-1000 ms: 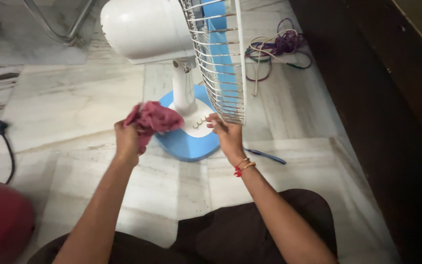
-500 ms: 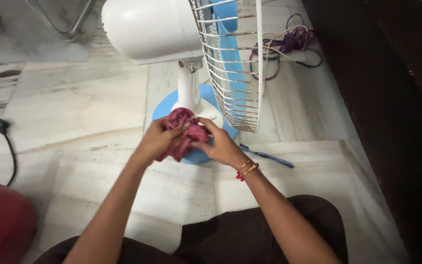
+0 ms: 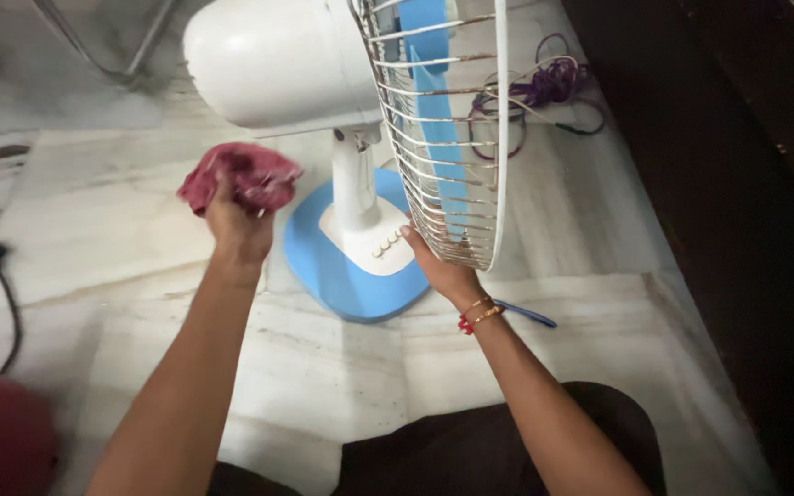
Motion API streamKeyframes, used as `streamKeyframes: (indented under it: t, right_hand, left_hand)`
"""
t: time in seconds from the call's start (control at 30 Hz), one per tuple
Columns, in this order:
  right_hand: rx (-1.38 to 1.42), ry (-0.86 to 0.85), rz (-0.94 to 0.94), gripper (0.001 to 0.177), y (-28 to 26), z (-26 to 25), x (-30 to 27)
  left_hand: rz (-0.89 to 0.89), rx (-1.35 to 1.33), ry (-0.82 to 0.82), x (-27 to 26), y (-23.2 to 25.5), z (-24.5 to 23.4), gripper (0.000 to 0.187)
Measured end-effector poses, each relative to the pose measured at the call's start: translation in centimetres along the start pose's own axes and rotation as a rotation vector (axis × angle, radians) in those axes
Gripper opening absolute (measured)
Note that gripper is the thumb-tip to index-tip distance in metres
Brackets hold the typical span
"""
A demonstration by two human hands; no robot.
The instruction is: The person cleans the base of a standing fan with a cloth, then uses a toothbrush to scrub the control buttons. They proceed to unscrew and remove the central cap from the fan blades.
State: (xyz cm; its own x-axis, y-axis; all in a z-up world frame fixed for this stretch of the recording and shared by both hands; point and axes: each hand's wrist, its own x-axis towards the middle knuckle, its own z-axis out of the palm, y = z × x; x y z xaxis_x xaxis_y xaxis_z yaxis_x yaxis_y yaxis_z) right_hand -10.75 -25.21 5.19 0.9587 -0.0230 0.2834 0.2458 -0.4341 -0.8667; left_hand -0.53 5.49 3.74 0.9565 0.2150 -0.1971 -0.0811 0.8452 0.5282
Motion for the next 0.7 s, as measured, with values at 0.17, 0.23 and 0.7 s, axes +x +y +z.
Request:
streamKeyframes:
  t: [0.17, 0.23, 0.7]
  right_hand:
    - [-0.142, 0.047, -0.079, 0.043, 3.3, 0.8, 2.0]
    - [-0.111, 0.076, -0.163, 0.044, 4.0, 0.4, 3.3]
    - [-0.260, -0.431, -0.427, 0.031, 3.0, 3.7, 12.7]
  left_hand:
    - [-0.128, 0.441, -0.289, 3.9, -4.8, 0.7, 0.020]
    - [-0.160, 0.572, -0.443, 5.0, -6.2, 1.4, 0.023]
    - [-0.123, 0.646, -0.420, 1.3, -6.2, 3.9, 0.018]
